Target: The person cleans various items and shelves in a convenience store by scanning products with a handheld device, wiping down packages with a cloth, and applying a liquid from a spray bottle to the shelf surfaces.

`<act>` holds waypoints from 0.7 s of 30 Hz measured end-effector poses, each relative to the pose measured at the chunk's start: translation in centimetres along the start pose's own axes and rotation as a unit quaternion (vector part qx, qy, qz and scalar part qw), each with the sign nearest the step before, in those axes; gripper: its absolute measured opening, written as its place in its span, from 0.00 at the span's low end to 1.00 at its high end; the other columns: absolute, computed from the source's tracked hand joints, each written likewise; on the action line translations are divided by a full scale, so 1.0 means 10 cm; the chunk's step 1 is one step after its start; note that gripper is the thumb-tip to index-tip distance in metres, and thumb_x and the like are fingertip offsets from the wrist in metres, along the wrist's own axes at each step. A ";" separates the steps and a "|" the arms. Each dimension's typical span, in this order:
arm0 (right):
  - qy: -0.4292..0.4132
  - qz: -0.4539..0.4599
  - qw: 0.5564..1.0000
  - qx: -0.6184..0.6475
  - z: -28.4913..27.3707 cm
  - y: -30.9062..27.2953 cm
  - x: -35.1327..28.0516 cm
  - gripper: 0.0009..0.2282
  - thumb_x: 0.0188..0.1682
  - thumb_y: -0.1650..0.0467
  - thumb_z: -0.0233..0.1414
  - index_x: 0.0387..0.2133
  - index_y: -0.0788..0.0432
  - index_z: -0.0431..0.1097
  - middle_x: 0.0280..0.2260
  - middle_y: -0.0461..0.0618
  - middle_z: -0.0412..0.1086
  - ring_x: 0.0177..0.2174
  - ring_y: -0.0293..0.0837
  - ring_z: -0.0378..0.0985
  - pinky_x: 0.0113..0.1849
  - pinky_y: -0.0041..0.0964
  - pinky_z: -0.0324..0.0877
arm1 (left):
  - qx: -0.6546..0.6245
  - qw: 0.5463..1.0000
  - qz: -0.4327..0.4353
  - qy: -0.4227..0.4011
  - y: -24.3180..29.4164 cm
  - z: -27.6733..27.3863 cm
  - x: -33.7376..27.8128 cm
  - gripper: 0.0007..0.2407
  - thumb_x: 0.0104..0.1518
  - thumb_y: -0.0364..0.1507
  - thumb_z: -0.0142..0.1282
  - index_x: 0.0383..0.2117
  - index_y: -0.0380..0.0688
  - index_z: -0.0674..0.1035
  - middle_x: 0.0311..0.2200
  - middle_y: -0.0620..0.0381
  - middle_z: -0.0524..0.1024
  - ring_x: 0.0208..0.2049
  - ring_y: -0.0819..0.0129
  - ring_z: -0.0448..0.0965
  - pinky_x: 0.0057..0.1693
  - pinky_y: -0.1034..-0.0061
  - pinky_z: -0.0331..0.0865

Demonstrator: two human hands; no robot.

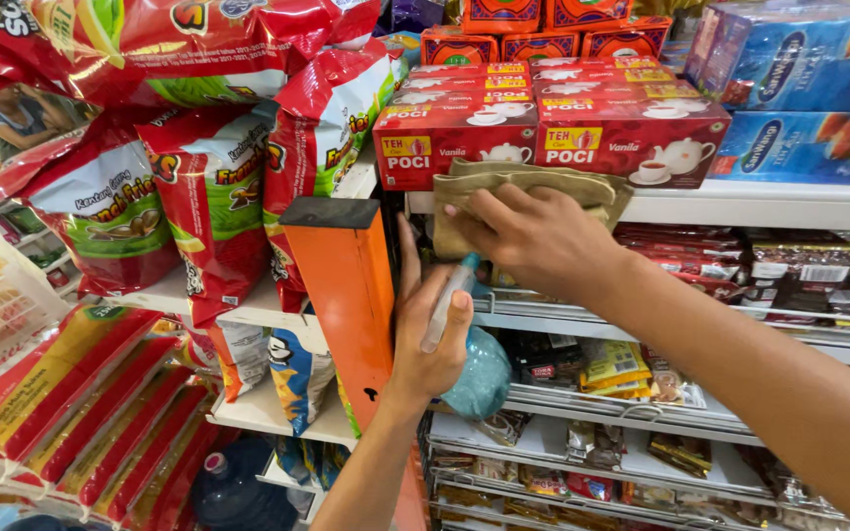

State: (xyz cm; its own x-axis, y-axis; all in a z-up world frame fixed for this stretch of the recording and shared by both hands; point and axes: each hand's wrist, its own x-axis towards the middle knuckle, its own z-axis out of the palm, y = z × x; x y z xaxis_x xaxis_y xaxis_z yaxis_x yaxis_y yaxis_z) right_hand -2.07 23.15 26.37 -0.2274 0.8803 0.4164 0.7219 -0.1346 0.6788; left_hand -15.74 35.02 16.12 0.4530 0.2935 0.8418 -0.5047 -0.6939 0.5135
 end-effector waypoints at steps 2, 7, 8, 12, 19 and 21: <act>0.017 -0.007 1.000 -0.011 -0.08 0.04 -0.07 0.26 0.42 0.68 0.55 0.58 0.58 0.67 0.39 0.47 0.65 0.41 0.44 0.75 0.36 0.38 0.77 | 0.023 1.000 0.009 0.012 0.07 0.04 0.02 0.22 0.68 0.44 0.43 0.44 0.33 0.79 0.69 0.27 0.54 0.73 0.37 0.57 0.67 0.57 0.63; 0.010 -0.007 0.999 -0.040 -0.15 0.25 -0.53 0.25 0.43 0.71 0.54 0.58 0.54 0.68 0.38 0.47 0.66 0.39 0.44 0.75 0.40 0.39 0.77 | 0.088 0.993 0.080 0.003 0.20 0.25 0.03 0.12 0.61 0.29 0.55 0.44 0.32 0.75 0.72 0.23 0.47 0.75 0.29 0.44 0.76 0.48 0.47; 0.004 0.001 0.999 -0.036 -0.17 0.31 -0.66 0.24 0.44 0.72 0.54 0.58 0.54 0.68 0.38 0.47 0.66 0.39 0.44 0.75 0.41 0.39 0.78 | 0.100 0.991 0.083 -0.022 0.19 0.28 0.07 0.11 0.58 0.28 0.55 0.42 0.33 0.74 0.71 0.24 0.48 0.74 0.29 0.45 0.76 0.46 0.45; -0.053 0.052 0.997 0.006 -0.30 0.53 -1.09 0.25 0.44 0.74 0.54 0.60 0.52 0.68 0.36 0.48 0.66 0.38 0.46 0.76 0.42 0.40 0.78 | 0.107 0.986 0.098 -0.081 0.13 0.39 0.19 0.12 0.52 0.24 0.56 0.40 0.32 0.72 0.70 0.23 0.47 0.73 0.26 0.45 0.74 0.39 0.40; 0.020 -0.009 1.000 0.015 -0.19 0.43 -0.68 0.22 0.42 0.73 0.55 0.55 0.56 0.71 0.39 0.48 0.67 0.41 0.44 0.77 0.40 0.41 0.78 | 0.145 0.980 0.096 -0.093 0.12 0.40 0.23 0.11 0.48 0.25 0.55 0.37 0.33 0.72 0.68 0.22 0.53 0.71 0.29 0.49 0.73 0.38 0.40; 0.022 -0.014 1.000 0.017 -0.16 0.35 -0.54 0.22 0.45 0.72 0.55 0.56 0.58 0.71 0.38 0.49 0.67 0.41 0.45 0.77 0.37 0.40 0.77 | 0.133 0.984 0.083 -0.084 0.11 0.35 0.23 0.11 0.49 0.25 0.55 0.38 0.34 0.73 0.67 0.23 0.55 0.72 0.31 0.52 0.73 0.38 0.40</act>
State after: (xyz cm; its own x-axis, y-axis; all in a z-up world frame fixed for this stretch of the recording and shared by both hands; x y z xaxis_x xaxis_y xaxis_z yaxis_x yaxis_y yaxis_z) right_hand 0.61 17.21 27.42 -0.2759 0.8626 0.4240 0.7361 -0.0940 0.6703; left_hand -12.65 32.63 18.04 0.5067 0.0643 0.8597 -0.3817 -0.8774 0.2906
